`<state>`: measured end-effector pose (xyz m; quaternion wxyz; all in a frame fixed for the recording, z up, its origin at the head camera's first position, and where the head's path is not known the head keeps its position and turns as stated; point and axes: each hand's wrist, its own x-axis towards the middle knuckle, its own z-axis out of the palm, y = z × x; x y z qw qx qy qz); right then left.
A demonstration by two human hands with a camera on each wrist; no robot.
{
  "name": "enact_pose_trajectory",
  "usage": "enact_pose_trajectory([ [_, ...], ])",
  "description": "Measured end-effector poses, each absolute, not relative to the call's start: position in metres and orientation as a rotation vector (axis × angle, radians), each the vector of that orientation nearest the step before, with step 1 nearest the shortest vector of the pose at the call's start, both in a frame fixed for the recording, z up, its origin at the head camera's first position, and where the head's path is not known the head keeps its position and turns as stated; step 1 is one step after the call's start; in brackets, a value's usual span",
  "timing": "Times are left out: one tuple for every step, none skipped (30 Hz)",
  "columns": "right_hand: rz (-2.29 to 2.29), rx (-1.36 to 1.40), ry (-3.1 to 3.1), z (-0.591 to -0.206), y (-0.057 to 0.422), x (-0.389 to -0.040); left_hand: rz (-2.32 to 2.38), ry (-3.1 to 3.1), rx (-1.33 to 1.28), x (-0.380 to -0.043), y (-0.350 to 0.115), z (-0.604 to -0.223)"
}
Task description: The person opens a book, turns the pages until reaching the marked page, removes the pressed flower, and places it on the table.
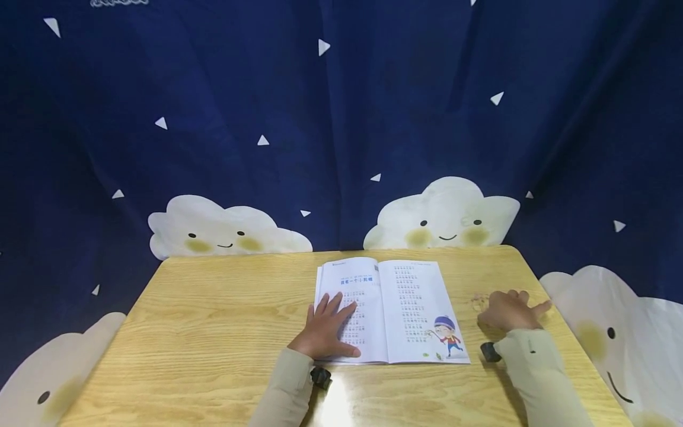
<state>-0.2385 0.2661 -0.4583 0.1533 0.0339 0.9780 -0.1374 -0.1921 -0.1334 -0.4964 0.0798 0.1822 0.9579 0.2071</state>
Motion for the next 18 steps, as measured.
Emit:
enact_pose_trajectory([
  [-0.395,0.094,2.808,-0.4583,0.2663,-0.2382,0.618,2.865,0.541,-0.1922,-0.1333,-0.4958],
  [-0.395,0.091,2.810,-0.4580,0.2662,-0.2377,0.620,2.863,0.539,-0.1922,-0.1331,-0.4954],
  [-0.388,0.094,2.812,-0.4573,0.2659,-0.2373,0.620,2.863,0.540,-0.1925,-0.1328,-0.4952],
  [-0.384,0.095,2.813,-0.4569,0.2655,-0.2367,0.616,2.864,0.540,-0.1927,-0.1326,-0.4950],
  [-0.382,0.092,2.810,-0.4565,0.2654,-0.2360,0.610,2.865,0.543,-0.1929,-0.1323,-0.4951],
  [-0.378,0.093,2.808,-0.4557,0.2650,-0.2354,0.604,2.867,0.546,-0.1932,-0.1321,-0.4953],
  [-0.378,0.094,2.805,-0.4552,0.2644,-0.2347,0.599,2.868,0.546,-0.1933,-0.1319,-0.4955],
  [-0.380,0.096,2.799,-0.4543,0.2640,-0.2338,0.595,2.869,0.546,-0.1934,-0.1318,-0.4959],
  [-0.383,0.096,2.795,-0.4539,0.2635,-0.2332,0.588,2.871,0.545,-0.1934,-0.1317,-0.4963],
  [-0.390,0.092,2.796,-0.4537,0.2633,-0.2325,0.584,2.872,0.543,-0.1934,-0.1317,-0.4965],
  [-0.391,0.088,2.794,-0.4532,0.2631,-0.2321,0.578,2.874,0.543,-0.1933,-0.1317,-0.4968],
  [-0.392,0.087,2.797,-0.4528,0.2630,-0.2320,0.579,2.873,0.541,-0.1932,-0.1318,-0.4967],
  [-0.393,0.079,2.801,-0.4531,0.2633,-0.2319,0.581,2.873,0.540,-0.1931,-0.1319,-0.4965],
  [-0.392,0.075,2.804,-0.4537,0.2638,-0.2322,0.581,2.874,0.539,-0.1929,-0.1320,-0.4960],
  [-0.390,0.073,2.807,-0.4547,0.2646,-0.2326,0.584,2.873,0.539,-0.1928,-0.1322,-0.4958],
  [-0.391,0.067,2.804,-0.4552,0.2653,-0.2328,0.585,2.873,0.541,-0.1926,-0.1323,-0.4957],
  [-0.393,0.063,2.797,-0.4557,0.2662,-0.2330,0.591,2.869,0.540,-0.1923,-0.1324,-0.4959],
  [-0.398,0.060,2.793,-0.4563,0.2673,-0.2330,0.596,2.864,0.538,-0.1917,-0.1325,-0.4961],
])
